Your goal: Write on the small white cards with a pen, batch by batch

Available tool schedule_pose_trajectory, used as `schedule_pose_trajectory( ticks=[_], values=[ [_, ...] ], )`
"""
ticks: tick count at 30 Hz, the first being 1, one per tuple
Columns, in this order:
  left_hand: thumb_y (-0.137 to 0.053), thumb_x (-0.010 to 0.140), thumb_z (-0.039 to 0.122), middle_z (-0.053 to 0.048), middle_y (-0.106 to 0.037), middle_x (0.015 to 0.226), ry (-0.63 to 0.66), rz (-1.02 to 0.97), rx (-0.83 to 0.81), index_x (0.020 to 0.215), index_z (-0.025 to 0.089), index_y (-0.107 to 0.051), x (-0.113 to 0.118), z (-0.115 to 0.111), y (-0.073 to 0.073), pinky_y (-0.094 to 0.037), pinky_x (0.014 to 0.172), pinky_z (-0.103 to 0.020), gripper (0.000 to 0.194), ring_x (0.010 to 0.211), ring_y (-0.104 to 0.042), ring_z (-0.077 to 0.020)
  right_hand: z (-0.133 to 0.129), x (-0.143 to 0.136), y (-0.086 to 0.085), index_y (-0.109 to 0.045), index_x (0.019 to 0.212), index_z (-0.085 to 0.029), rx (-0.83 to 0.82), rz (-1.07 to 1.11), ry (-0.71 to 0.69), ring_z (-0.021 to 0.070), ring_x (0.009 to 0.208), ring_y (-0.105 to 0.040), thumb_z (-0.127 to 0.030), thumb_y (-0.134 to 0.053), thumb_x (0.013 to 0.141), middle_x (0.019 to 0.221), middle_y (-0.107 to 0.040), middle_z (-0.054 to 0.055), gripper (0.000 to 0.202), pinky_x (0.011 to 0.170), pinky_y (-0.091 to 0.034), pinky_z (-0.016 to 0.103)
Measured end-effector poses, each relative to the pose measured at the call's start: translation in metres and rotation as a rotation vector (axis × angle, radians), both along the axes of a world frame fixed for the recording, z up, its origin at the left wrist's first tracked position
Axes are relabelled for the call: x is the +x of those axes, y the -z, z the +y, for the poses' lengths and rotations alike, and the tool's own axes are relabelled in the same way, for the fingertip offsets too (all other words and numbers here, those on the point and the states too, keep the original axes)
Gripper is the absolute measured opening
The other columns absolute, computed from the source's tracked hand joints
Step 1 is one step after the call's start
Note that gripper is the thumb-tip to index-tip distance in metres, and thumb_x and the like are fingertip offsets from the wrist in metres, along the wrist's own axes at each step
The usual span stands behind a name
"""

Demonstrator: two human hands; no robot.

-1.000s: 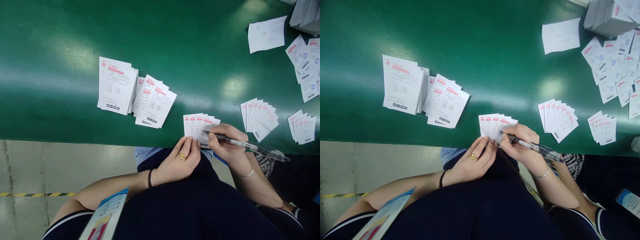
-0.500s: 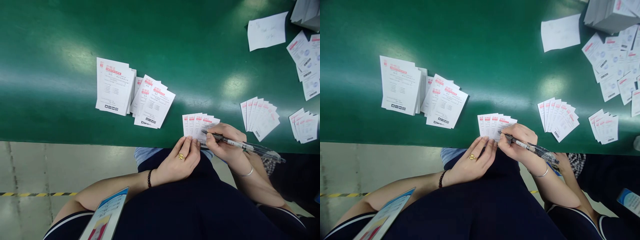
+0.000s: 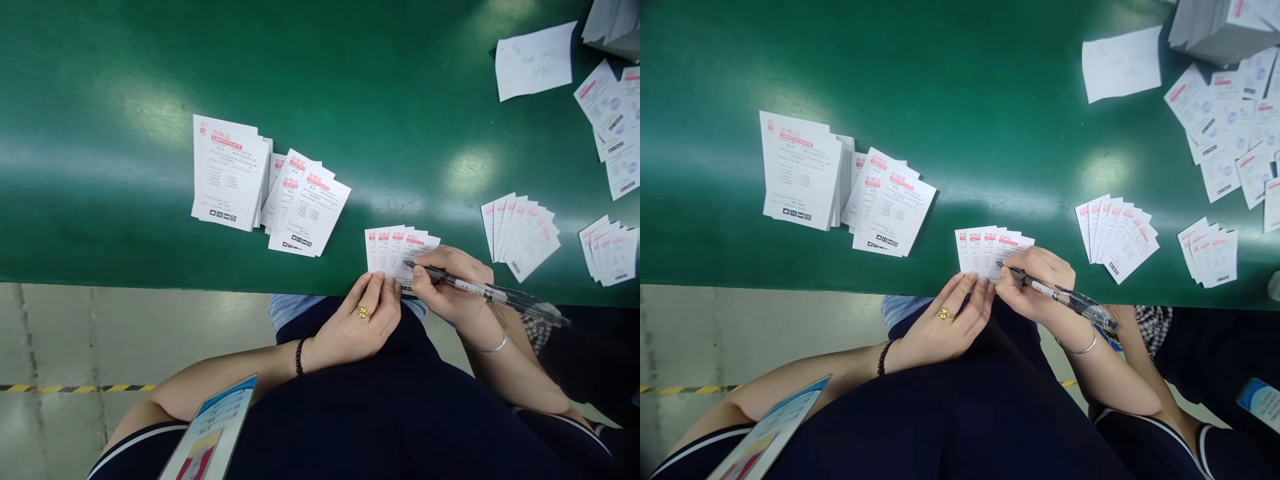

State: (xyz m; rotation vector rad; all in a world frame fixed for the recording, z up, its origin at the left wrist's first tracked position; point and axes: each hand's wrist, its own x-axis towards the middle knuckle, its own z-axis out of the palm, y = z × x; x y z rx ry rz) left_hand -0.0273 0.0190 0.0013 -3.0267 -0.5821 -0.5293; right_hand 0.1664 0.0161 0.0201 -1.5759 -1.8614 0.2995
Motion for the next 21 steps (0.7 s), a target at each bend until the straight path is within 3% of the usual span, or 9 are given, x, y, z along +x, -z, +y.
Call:
schedule_pose_trajectory(
  ticks=[9,14,21],
  values=[
    [-0.052,0.093,0.016,-0.013,-0.068,0.114,0.0,0.009,0.003,0.119,0.004,-0.062,0.0,0.0,0.001,-0.052,0.101,-0.039,0.03,0.109,-0.065,-0.0266,-0.005,0.005,0.006,-0.061,0.078,-0.023,-0.01,0.043,0.022,0.0148,0.054,-0.063,-0.014,-0.063,0.075,0.064,-0.068,-0.001,0.009,0.053,-0.055,0.029],
    [-0.055,0.091,0.014,-0.016,-0.068,0.113,0.017,-0.014,-0.037,0.119,0.001,-0.061,-0.001,0.0,0.001,-0.05,0.102,-0.041,0.031,0.11,-0.064,-0.0277,-0.01,0.011,0.01,-0.063,0.078,-0.022,-0.089,0.278,0.101,0.0155,0.056,-0.063,-0.017,-0.063,0.078,0.064,-0.066,-0.001,0.005,0.051,-0.052,0.029],
    [-0.051,0.09,0.008,-0.012,-0.071,0.108,-0.011,-0.089,-0.051,0.113,0.005,-0.064,0.0,0.003,-0.002,-0.053,0.099,-0.04,0.027,0.105,-0.067,-0.0251,-0.014,0.014,0.016,-0.064,0.087,-0.022,-0.023,0.632,0.208,0.0125,0.053,-0.061,-0.025,-0.064,0.083,0.071,-0.065,-0.001,0.005,0.048,-0.051,0.026]
  ],
)
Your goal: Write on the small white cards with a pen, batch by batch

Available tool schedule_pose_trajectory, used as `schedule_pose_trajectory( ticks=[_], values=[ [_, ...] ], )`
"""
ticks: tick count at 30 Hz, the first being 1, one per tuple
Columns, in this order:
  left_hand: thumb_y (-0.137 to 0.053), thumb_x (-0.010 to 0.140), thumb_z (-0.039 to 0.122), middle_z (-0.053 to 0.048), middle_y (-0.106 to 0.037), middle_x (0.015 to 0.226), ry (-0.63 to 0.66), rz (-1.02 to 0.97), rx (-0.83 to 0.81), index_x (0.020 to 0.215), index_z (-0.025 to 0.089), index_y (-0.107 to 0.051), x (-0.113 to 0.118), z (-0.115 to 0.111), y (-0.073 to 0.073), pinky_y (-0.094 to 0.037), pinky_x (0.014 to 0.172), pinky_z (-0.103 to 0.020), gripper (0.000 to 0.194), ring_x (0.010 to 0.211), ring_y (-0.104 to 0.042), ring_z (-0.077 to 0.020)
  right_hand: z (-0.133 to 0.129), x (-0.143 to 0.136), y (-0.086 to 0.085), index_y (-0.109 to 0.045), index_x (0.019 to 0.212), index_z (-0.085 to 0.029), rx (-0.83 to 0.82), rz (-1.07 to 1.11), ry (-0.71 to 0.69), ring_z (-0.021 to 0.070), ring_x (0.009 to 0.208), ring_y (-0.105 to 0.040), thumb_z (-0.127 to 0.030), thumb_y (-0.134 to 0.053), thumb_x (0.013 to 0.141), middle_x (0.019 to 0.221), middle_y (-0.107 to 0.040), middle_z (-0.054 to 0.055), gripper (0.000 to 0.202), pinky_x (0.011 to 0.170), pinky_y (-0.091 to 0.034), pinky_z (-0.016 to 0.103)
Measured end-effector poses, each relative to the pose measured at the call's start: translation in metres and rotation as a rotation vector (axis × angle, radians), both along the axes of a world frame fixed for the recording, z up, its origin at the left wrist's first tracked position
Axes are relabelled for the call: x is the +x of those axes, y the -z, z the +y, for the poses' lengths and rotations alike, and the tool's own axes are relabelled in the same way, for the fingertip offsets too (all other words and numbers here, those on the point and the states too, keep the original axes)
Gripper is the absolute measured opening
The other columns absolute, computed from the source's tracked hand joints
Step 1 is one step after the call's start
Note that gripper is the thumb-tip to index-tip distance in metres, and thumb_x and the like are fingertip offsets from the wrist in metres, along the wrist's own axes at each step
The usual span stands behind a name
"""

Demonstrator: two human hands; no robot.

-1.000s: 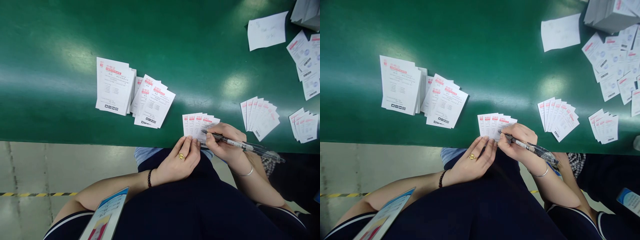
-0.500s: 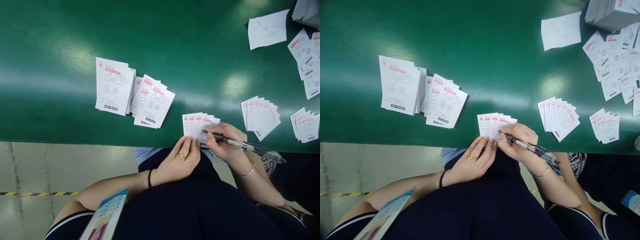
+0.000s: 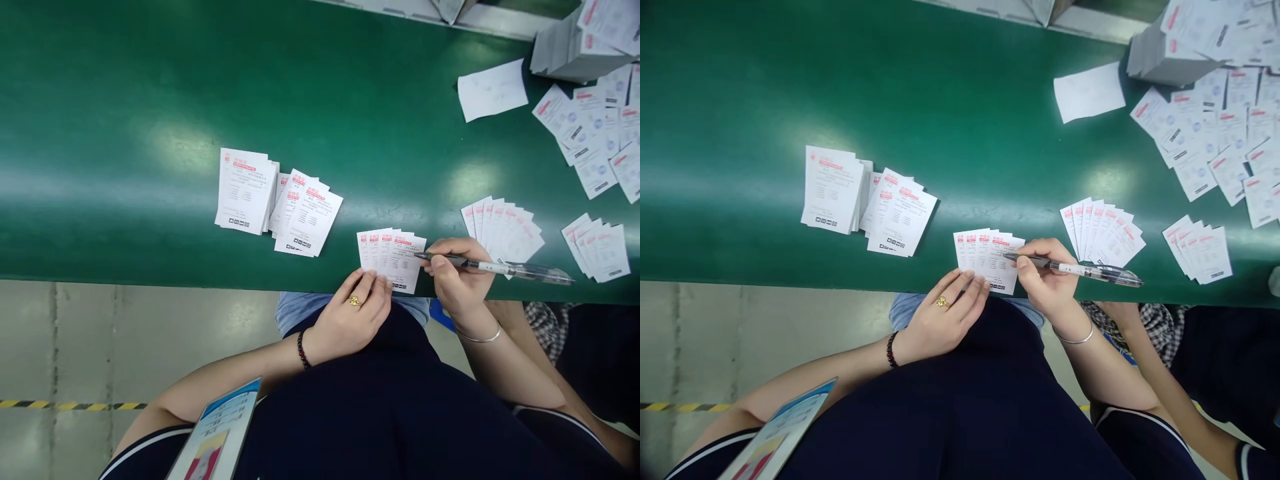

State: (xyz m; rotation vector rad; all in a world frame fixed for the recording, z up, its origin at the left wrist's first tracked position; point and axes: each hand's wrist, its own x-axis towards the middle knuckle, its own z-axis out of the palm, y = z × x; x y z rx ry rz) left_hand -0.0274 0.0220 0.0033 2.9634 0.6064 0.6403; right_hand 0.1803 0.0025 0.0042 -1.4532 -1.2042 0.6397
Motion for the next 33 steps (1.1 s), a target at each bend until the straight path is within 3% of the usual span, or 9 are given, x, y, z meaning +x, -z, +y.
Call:
schedule_pose_trajectory(
  ticks=[2,5,7,10,14,24,30,33],
  values=[
    [-0.049,0.091,0.007,-0.011,-0.072,0.108,-0.01,0.005,0.006,0.112,0.006,-0.064,0.001,0.0,-0.002,-0.053,0.1,-0.04,0.026,0.105,-0.067,-0.0238,0.006,0.0,-0.003,-0.062,0.103,-0.024,0.01,-0.03,-0.015,0.0142,0.062,-0.067,-0.026,-0.059,0.089,0.081,-0.069,0.001,0.015,0.056,-0.056,0.028],
    [-0.049,0.09,0.005,-0.011,-0.071,0.11,-0.025,0.023,0.001,0.112,0.006,-0.064,0.002,-0.003,-0.003,-0.052,0.101,-0.041,0.027,0.106,-0.066,-0.024,0.023,0.0,-0.011,-0.052,0.127,-0.026,-0.019,-0.288,-0.197,0.0188,0.095,-0.07,-0.025,-0.049,0.095,0.109,-0.071,0.006,0.032,0.082,-0.059,0.037],
    [-0.049,0.089,0.004,-0.011,-0.071,0.111,-0.034,0.038,-0.007,0.111,0.006,-0.064,0.003,-0.005,-0.003,-0.052,0.101,-0.041,0.027,0.107,-0.066,-0.0248,0.035,-0.001,-0.014,-0.054,0.126,-0.024,-0.034,-0.508,-0.37,0.0222,0.112,-0.063,-0.023,-0.046,0.095,0.12,-0.068,0.008,0.031,0.095,-0.054,0.043],
    [-0.048,0.09,0.005,-0.012,-0.07,0.11,-0.046,0.045,-0.008,0.107,0.008,-0.065,0.004,-0.007,0.0,-0.051,0.102,-0.041,0.025,0.109,-0.065,-0.0244,0.044,-0.004,-0.016,-0.059,0.119,-0.018,-0.097,-0.709,-0.531,0.0246,0.109,-0.06,-0.019,-0.043,0.095,0.118,-0.07,0.011,0.029,0.093,-0.053,0.045],
    [-0.045,0.093,0.006,-0.008,-0.072,0.108,-0.068,-0.004,0.022,0.103,0.013,-0.067,0.004,-0.008,0.008,-0.05,0.104,-0.038,0.025,0.109,-0.065,-0.0215,0.037,-0.009,-0.015,-0.058,0.121,-0.016,-0.172,-0.772,-0.537,0.0237,0.097,-0.059,-0.02,-0.041,0.096,0.114,-0.07,0.012,0.031,0.083,-0.055,0.04],
    [-0.054,0.091,0.008,-0.002,-0.075,0.094,-0.034,-0.373,0.089,0.095,0.018,-0.065,-0.001,-0.008,0.036,-0.05,0.103,-0.044,0.015,0.093,-0.07,-0.0171,0.012,-0.016,-0.006,-0.057,0.126,-0.011,-0.104,-0.812,-0.497,0.0253,0.095,-0.055,-0.017,-0.041,0.093,0.106,-0.07,0.014,0.037,0.085,-0.054,0.041],
    [-0.05,0.091,0.007,-0.003,-0.075,0.087,0.065,-0.438,0.102,0.098,0.018,-0.064,-0.007,-0.009,0.033,-0.052,0.095,-0.04,0.019,0.087,-0.071,-0.0166,-0.004,-0.023,-0.011,-0.058,0.125,-0.009,-0.126,-0.827,-0.506,0.0253,0.095,-0.057,-0.015,-0.042,0.092,0.12,-0.067,0.016,0.037,0.086,-0.055,0.044],
    [-0.046,0.091,0.004,-0.004,-0.074,0.083,0.104,-0.443,0.077,0.101,0.015,-0.063,-0.008,-0.006,0.025,-0.053,0.093,-0.039,0.023,0.081,-0.07,-0.0159,-0.004,-0.012,-0.02,-0.058,0.121,-0.015,-0.146,-0.716,-0.557,0.0242,0.109,-0.059,-0.015,-0.04,0.094,0.129,-0.064,0.012,0.032,0.093,-0.054,0.043]
  ],
)
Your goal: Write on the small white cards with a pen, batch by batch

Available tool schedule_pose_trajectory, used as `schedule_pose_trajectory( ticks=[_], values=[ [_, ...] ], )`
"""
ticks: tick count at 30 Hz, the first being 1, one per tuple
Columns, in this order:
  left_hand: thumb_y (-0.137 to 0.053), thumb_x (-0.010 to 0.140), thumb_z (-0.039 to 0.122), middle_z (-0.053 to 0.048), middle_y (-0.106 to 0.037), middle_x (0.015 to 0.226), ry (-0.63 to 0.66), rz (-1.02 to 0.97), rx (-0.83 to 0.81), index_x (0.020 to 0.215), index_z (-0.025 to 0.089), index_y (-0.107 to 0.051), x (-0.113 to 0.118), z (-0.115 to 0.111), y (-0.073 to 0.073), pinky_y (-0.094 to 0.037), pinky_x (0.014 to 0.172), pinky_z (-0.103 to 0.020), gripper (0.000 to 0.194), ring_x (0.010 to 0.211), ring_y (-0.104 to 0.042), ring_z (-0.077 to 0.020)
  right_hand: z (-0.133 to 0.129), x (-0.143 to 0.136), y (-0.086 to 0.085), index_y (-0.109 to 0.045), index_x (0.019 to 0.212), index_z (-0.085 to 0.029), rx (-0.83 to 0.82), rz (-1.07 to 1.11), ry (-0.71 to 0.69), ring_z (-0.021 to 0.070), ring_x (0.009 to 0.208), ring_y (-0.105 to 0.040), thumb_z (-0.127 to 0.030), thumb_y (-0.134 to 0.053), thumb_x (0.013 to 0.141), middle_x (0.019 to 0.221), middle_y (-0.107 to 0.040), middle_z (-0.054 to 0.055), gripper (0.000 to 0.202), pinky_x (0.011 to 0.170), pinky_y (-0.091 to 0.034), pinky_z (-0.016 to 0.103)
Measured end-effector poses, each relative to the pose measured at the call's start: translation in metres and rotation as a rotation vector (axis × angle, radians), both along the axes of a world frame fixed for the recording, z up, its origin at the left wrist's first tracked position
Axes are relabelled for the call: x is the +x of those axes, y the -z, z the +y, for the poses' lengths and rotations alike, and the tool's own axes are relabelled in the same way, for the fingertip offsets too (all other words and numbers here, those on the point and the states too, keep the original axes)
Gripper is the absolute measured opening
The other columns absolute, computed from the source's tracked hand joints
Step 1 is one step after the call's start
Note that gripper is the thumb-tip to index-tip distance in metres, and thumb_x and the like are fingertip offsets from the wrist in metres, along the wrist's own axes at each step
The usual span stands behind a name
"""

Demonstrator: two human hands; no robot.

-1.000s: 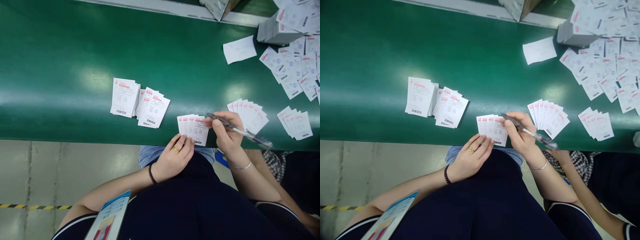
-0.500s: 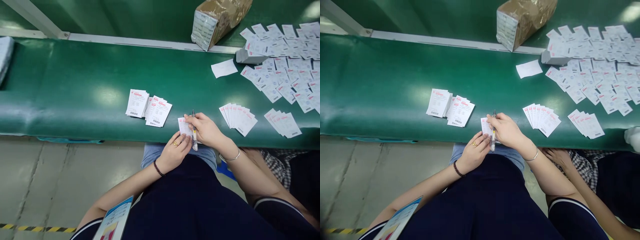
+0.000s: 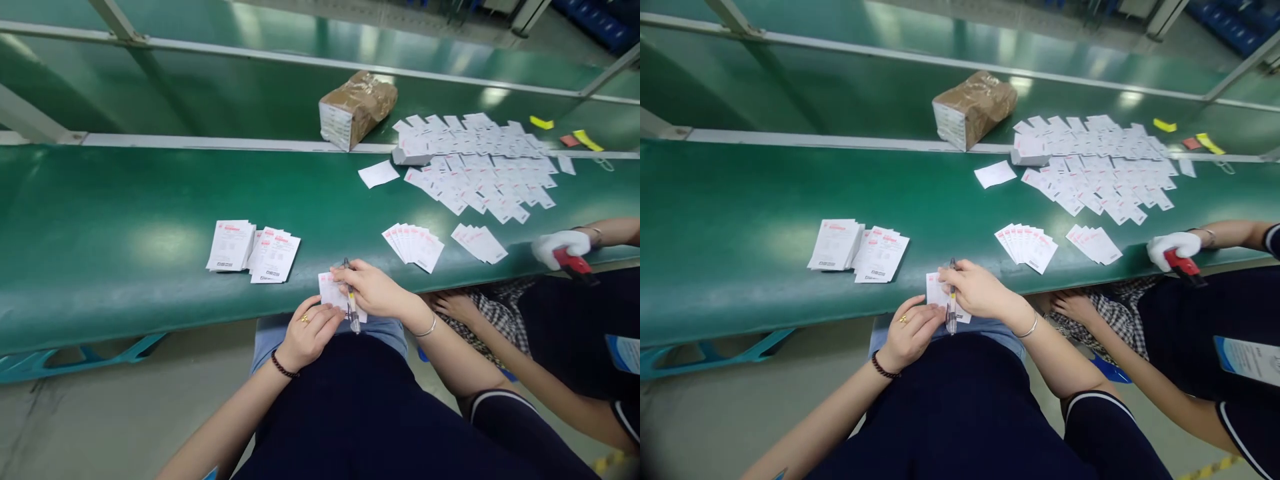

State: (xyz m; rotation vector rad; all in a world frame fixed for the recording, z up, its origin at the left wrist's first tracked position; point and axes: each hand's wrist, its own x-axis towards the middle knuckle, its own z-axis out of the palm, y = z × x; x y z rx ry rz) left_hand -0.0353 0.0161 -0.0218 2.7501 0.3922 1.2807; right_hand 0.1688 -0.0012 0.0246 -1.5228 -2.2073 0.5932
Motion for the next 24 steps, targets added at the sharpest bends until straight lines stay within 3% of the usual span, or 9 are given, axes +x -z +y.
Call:
schedule_pose_trajectory(
  ticks=[2,4,8,11,14,18,24],
  values=[
    [-0.046,0.09,0.002,-0.004,-0.073,0.082,0.004,-0.023,-0.021,0.101,0.016,-0.063,0.001,0.004,-0.01,-0.053,0.092,-0.038,0.024,0.078,-0.069,-0.0147,0.0,0.014,-0.01,-0.056,0.121,-0.019,0.048,0.134,0.066,0.0226,0.124,-0.054,-0.021,-0.042,0.096,0.134,-0.061,0.01,0.029,0.103,-0.049,0.045],
    [-0.051,0.088,0.0,-0.003,-0.072,0.081,-0.031,-0.092,-0.063,0.098,0.017,-0.063,0.004,0.009,-0.024,-0.053,0.092,-0.038,0.023,0.075,-0.068,-0.0134,-0.004,0.03,-0.02,-0.054,0.122,-0.022,0.189,0.294,0.221,0.0216,0.132,-0.05,-0.029,-0.044,0.098,0.138,-0.058,0.01,0.027,0.11,-0.043,0.047],
    [-0.058,0.086,0.002,0.002,-0.067,0.074,-0.177,-0.281,-0.231,0.092,0.02,-0.063,0.017,0.028,-0.06,-0.052,0.097,-0.041,0.019,0.066,-0.061,-0.0101,-0.024,0.06,-0.033,-0.051,0.126,-0.025,0.439,0.523,0.545,0.0206,0.12,-0.06,-0.034,-0.041,0.099,0.136,-0.059,0.01,0.03,0.103,-0.05,0.044],
    [-0.058,0.089,0.01,0.005,-0.065,0.073,-0.236,-0.34,-0.312,0.09,0.022,-0.063,0.039,0.046,-0.083,-0.05,0.099,-0.042,0.013,0.066,-0.061,-0.0098,-0.043,0.078,-0.028,-0.053,0.125,-0.024,0.537,0.57,0.67,0.022,0.112,-0.065,-0.036,-0.045,0.098,0.13,-0.063,0.01,0.031,0.097,-0.054,0.044],
    [-0.055,0.092,0.017,0.004,-0.066,0.074,-0.188,-0.286,-0.277,0.088,0.022,-0.064,0.076,0.063,-0.096,-0.048,0.102,-0.043,0.011,0.067,-0.062,-0.0107,-0.061,0.093,-0.012,-0.055,0.121,-0.023,0.647,0.596,0.753,0.0226,0.104,-0.068,-0.036,-0.046,0.097,0.123,-0.066,0.012,0.029,0.091,-0.057,0.045],
    [-0.05,0.095,0.021,0.004,-0.066,0.074,-0.029,-0.148,-0.184,0.088,0.023,-0.064,0.144,0.077,-0.1,-0.045,0.105,-0.043,0.016,0.069,-0.062,-0.0114,-0.086,0.109,0.011,-0.055,0.119,-0.021,0.69,0.576,0.849,0.0218,0.097,-0.069,-0.031,-0.045,0.098,0.119,-0.068,0.012,0.025,0.086,-0.057,0.045],
    [-0.043,0.097,0.016,0.001,-0.063,0.074,0.104,-0.017,0.036,0.088,0.021,-0.063,0.246,0.091,-0.083,-0.041,0.106,-0.047,0.023,0.07,-0.06,-0.013,-0.109,0.122,0.038,-0.053,0.119,-0.027,0.723,0.526,0.908,0.025,0.1,-0.068,-0.026,-0.045,0.096,0.118,-0.069,0.009,0.025,0.082,-0.059,0.046]
  ],
)
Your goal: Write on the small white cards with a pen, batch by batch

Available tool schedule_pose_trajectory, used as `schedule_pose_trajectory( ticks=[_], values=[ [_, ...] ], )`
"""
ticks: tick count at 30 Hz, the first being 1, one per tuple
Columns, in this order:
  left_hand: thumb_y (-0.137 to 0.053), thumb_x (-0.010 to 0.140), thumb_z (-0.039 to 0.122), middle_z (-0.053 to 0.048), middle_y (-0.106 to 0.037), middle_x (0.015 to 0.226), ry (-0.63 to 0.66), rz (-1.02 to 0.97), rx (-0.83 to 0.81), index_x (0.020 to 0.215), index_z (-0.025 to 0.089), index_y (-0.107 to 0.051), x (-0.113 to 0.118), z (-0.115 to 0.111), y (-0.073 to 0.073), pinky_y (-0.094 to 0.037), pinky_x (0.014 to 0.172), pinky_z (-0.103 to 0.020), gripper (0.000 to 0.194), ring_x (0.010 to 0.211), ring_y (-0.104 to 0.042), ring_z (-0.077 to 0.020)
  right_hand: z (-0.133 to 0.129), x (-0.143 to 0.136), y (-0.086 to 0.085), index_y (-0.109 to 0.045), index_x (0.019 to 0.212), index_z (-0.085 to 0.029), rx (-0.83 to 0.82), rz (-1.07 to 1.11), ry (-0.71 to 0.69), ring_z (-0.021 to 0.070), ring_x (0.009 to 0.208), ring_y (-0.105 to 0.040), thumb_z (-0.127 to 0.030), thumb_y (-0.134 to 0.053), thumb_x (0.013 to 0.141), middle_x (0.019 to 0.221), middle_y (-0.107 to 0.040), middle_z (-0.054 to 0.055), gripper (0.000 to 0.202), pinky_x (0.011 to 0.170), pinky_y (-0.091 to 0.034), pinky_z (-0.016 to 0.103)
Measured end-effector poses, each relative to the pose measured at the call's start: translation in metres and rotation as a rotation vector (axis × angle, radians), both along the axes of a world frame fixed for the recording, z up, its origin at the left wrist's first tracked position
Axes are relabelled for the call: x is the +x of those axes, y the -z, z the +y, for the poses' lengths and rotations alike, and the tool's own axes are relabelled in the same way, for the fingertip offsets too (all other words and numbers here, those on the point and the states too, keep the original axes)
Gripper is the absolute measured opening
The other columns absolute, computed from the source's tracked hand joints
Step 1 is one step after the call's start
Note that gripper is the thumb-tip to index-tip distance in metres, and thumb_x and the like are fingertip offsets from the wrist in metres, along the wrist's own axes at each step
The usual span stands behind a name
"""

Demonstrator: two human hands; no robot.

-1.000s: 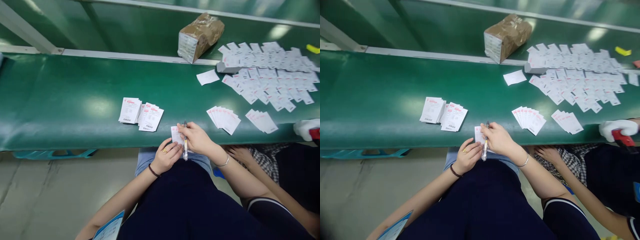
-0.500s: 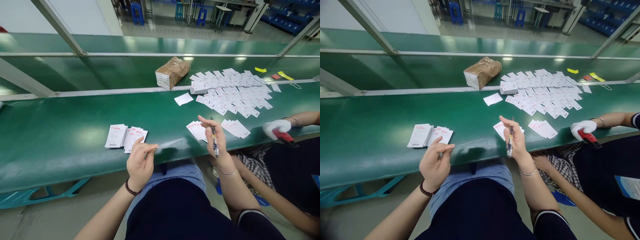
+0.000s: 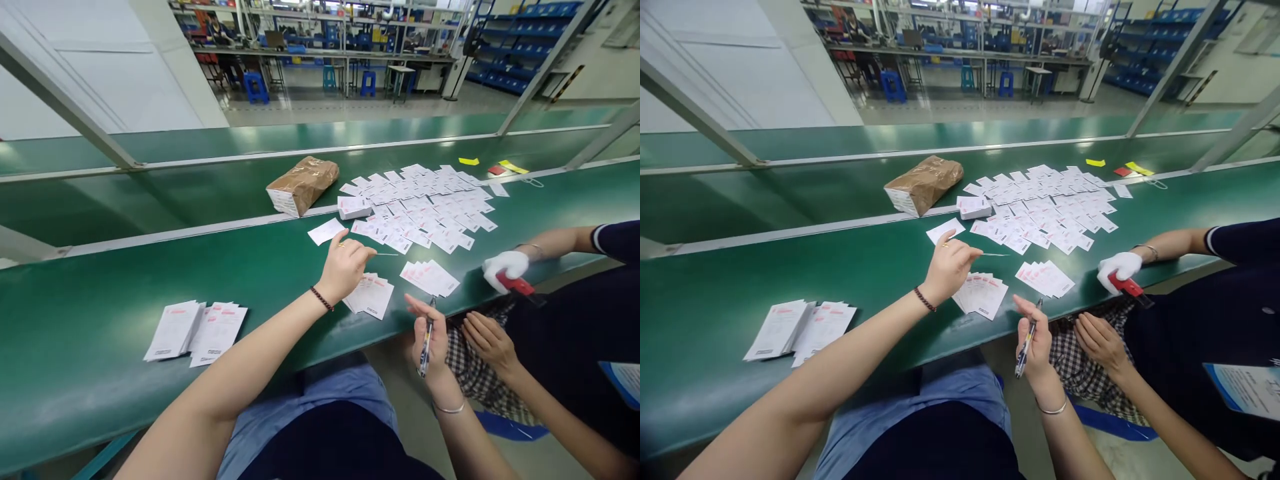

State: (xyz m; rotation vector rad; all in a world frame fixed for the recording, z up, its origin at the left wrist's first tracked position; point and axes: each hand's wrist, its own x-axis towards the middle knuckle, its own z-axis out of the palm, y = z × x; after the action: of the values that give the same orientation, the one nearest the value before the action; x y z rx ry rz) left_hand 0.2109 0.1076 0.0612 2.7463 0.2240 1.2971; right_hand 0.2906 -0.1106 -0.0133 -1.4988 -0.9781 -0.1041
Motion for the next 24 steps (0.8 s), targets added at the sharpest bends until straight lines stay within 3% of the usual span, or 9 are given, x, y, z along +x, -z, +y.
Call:
schedule_pose_trajectory(
  ticks=[3,7,13,19,24],
  values=[
    [-0.038,0.096,0.01,0.001,-0.061,0.072,0.07,0.092,0.169,0.087,0.02,-0.062,0.03,0.011,0.011,-0.041,0.105,-0.049,0.028,0.067,-0.056,-0.0135,-0.003,0.002,0.009,-0.052,0.118,-0.034,-0.036,0.016,0.009,0.0282,0.098,-0.069,-0.028,-0.042,0.096,0.114,-0.07,0.008,0.026,0.078,-0.06,0.051],
    [-0.036,0.095,0.008,0.002,-0.057,0.07,0.097,0.208,0.239,0.085,0.021,-0.06,0.047,0.027,0.025,-0.039,0.106,-0.051,0.03,0.065,-0.053,-0.0134,-0.005,0.005,0.024,-0.05,0.119,-0.04,-0.047,0.004,-0.019,0.0318,0.101,-0.068,-0.028,-0.04,0.095,0.107,-0.071,0.008,0.028,0.076,-0.059,0.059],
    [-0.035,0.095,0.006,0.002,-0.057,0.07,0.083,0.395,0.232,0.085,0.02,-0.061,0.047,0.038,0.037,-0.036,0.107,-0.052,0.032,0.065,-0.053,-0.0134,-0.009,0.011,0.038,-0.049,0.124,-0.042,-0.047,-0.067,-0.115,0.0329,0.104,-0.067,-0.026,-0.042,0.093,0.109,-0.072,0.007,0.036,0.088,-0.055,0.065],
    [-0.042,0.087,-0.001,0.0,-0.061,0.07,0.117,0.527,0.196,0.079,0.018,-0.065,0.046,0.043,0.046,-0.037,0.104,-0.044,0.031,0.066,-0.055,-0.0138,-0.008,0.012,0.034,-0.047,0.129,-0.043,-0.022,-0.152,-0.135,0.0328,0.098,-0.069,-0.021,-0.043,0.091,0.105,-0.073,0.007,0.044,0.079,-0.058,0.063],
    [-0.049,0.089,0.007,-0.003,-0.066,0.074,0.13,0.612,0.12,0.074,0.017,-0.068,0.048,0.044,0.046,-0.039,0.096,-0.039,0.026,0.072,-0.059,-0.0157,-0.007,0.012,0.034,-0.045,0.13,-0.046,-0.042,-0.166,-0.125,0.0337,0.096,-0.07,-0.022,-0.043,0.091,0.105,-0.074,0.006,0.045,0.077,-0.057,0.064]
  ],
)
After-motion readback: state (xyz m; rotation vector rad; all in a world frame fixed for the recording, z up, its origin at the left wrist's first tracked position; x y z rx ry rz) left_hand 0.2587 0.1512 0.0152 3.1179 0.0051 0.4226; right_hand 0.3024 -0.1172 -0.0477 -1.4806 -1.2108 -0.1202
